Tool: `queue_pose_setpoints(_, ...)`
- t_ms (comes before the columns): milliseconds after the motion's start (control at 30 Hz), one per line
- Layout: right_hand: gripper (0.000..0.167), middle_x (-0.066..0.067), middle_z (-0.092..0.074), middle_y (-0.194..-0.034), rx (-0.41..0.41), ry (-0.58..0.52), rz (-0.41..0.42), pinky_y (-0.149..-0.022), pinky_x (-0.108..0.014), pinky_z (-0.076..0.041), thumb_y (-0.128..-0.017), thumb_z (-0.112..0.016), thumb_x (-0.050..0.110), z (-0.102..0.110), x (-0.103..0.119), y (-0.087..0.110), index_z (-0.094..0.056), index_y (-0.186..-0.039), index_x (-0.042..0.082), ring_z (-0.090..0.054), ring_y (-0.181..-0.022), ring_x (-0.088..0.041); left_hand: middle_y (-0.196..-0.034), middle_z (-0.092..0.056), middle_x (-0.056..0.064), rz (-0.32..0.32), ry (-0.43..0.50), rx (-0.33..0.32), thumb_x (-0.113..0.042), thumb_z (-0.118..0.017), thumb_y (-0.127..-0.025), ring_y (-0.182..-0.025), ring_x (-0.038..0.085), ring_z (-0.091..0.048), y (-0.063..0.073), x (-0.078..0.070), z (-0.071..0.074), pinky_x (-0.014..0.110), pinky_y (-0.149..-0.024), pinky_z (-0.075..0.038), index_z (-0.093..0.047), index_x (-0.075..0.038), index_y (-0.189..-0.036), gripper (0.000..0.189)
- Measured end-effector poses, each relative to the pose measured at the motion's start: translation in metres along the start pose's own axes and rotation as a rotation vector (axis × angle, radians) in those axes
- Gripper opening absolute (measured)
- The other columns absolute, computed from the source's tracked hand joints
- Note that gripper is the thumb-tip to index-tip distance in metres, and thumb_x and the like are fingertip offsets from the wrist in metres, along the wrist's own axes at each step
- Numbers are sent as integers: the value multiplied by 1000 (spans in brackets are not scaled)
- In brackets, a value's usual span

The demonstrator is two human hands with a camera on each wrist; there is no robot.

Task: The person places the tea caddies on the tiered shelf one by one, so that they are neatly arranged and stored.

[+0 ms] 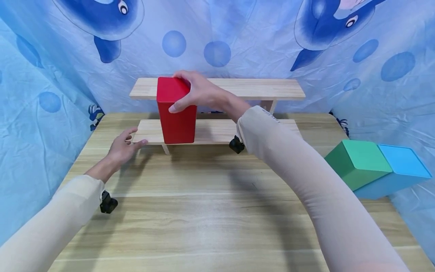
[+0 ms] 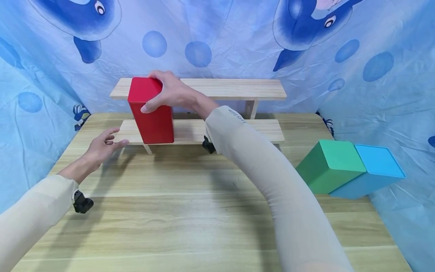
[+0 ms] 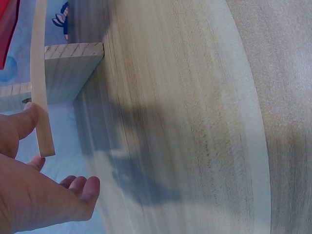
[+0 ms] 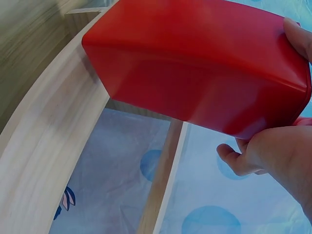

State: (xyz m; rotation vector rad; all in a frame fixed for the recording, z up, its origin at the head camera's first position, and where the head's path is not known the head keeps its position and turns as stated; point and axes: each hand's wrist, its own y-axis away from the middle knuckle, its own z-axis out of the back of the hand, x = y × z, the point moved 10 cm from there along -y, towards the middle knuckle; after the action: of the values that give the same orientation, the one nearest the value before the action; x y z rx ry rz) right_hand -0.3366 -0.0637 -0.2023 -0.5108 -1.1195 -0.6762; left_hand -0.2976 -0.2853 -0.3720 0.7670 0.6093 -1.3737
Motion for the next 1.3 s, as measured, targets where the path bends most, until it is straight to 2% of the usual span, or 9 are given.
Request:
queue_pose_setpoints(267, 64, -9, -56, -115, 1, -24, 14, -83, -32, -53, -70, -82, 10, -6, 1, -13, -48, -125, 8, -58, -103, -22, -152, -17, 33, 10, -22, -10, -39, -59, -95, -135, 53, -24, -2, 3, 0, 63, -106, -28, -17, -7, -154, 79)
queue_pose_setpoints(833, 63, -7, -57, -113, 0, 41, -11, -83, -29, -52, -69, -82, 13, -17, -5, -34, -48, -121, 7, -58, -102, -20, -153, -18, 31, 33, -37, -9, -43, -58, -94, -135, 52, -25, -4, 4, 0, 63, -106, -30, -17, -9, -154, 80)
queue_pose_setpoints(1300, 71, -4, -55, -116, -34, 97, -83, -81, -29, -52, -69, -84, 16, -17, -19, -43, -45, -127, 10, -56, -103, -17, -153, -17, 31, 37, -37, -1, -44, -58, -94, -135, 52, -24, -6, 6, 0, 64, -105, -30, -15, -11, -155, 81)
